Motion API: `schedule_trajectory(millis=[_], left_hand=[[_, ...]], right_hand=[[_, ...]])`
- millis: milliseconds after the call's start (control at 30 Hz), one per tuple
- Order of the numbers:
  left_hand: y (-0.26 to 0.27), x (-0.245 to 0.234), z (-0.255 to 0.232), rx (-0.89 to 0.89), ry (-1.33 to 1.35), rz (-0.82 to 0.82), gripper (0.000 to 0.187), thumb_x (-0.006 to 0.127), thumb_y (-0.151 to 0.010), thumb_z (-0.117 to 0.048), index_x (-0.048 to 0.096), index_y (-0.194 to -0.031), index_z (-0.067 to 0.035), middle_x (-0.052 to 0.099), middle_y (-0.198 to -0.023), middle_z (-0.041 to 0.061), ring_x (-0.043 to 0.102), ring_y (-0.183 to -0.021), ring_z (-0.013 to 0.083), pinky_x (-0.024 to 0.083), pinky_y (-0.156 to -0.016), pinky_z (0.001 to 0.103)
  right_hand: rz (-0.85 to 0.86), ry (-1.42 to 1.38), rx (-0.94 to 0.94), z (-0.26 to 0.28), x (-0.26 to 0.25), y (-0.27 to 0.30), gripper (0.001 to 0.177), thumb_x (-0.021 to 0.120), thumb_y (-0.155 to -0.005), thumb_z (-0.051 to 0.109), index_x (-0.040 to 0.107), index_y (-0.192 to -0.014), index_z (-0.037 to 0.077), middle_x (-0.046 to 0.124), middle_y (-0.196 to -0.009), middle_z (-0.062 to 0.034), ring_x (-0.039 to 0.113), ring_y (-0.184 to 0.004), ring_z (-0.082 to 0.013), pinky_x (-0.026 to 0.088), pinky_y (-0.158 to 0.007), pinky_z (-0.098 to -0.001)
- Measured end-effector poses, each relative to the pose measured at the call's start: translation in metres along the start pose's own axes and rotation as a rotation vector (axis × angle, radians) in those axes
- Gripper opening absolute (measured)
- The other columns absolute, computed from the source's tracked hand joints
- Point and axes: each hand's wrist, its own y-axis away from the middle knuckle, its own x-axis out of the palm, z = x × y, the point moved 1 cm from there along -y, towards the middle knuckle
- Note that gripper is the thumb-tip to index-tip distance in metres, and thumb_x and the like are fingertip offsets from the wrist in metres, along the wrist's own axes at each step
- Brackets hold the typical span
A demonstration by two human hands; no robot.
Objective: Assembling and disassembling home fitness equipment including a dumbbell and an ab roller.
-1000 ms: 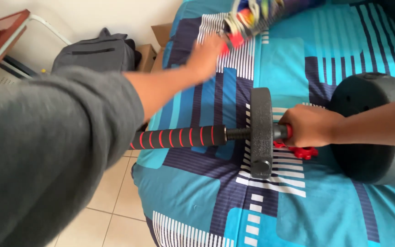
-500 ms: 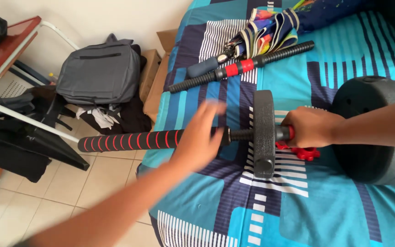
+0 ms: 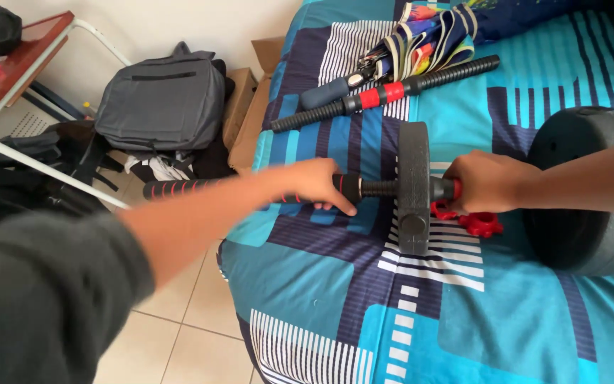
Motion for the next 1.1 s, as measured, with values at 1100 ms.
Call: schedule_trajectory(millis=[1100], left_hand=[[0.085, 0.058, -0.077, 0.194, -0.268, -0.911, 0.075, 0.09, -0.061, -0.028, 0.059, -0.122, 0.001, 0.062, -0.118, 0.018, 0.059, -0.116, 0.0367, 0.044, -0.1, 0.051]], right_hand=[[-0.002, -0.043, -0.05, -0.005, 0.0, 0.002, 0.034, 0.084, -0.072, 0.036, 0.081, -0.098, 0.014, 0.079, -0.086, -0.0128, 0.076, -0.083, -0.0304, 0.059, -0.079, -0.0414]])
